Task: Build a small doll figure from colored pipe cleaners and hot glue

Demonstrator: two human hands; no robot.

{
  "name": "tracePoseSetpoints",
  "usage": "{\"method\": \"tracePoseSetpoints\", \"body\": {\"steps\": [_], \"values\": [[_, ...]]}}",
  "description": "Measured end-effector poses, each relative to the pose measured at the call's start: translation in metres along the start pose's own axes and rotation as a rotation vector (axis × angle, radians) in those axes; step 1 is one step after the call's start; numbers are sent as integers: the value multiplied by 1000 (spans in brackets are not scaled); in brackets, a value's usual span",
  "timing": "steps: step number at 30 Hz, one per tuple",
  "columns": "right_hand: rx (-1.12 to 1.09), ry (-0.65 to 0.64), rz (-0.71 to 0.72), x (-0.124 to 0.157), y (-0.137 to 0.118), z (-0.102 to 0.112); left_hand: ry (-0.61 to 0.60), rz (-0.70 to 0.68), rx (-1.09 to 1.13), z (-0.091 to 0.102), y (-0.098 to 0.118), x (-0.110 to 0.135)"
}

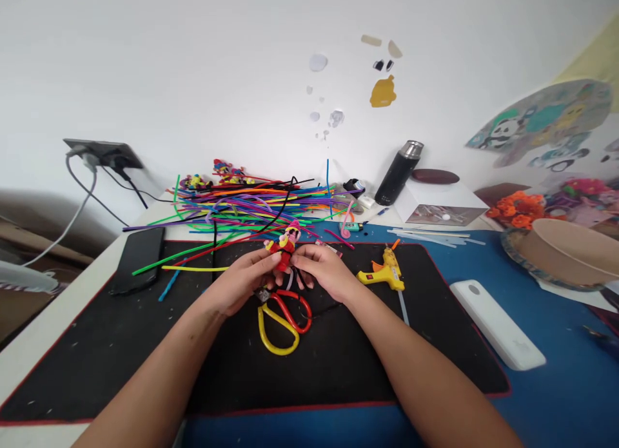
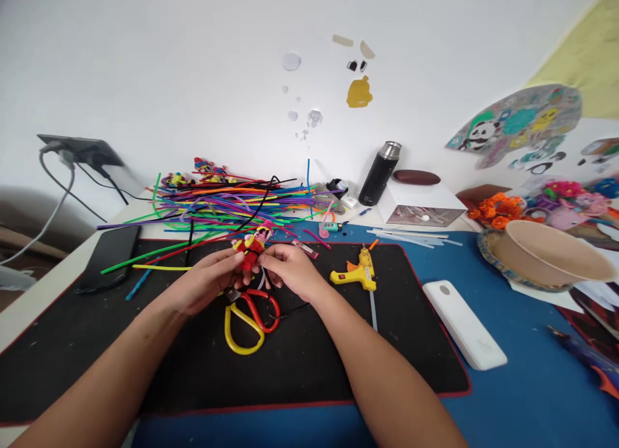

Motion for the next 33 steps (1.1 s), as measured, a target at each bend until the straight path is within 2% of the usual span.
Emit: {"method": "tracePoseSetpoints", "body": {"steps": [9, 15, 22, 27, 33], "values": [[233, 1, -26, 1, 2, 0, 36, 0, -43, 1, 0, -3], [323, 13, -22, 2, 1, -1, 125, 8, -12, 5, 4, -3], [354, 26, -19, 3, 1, 1, 112, -56, -7, 5, 8, -2], [309, 36, -20, 1, 2, 3, 140, -141, -129, 1, 11, -1], [288, 27, -37, -2, 3, 3, 90, -196, -212, -1, 12, -1]]}}
Point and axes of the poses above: each hand's wrist, its own x-axis away from the middle knuckle, its own z-axis out of the back of the hand, y = z × x, the point moved 3 cm from there along -x, towards the middle knuckle, and after that the axes turned 4 degrees about -y, right-handed, at the moved point
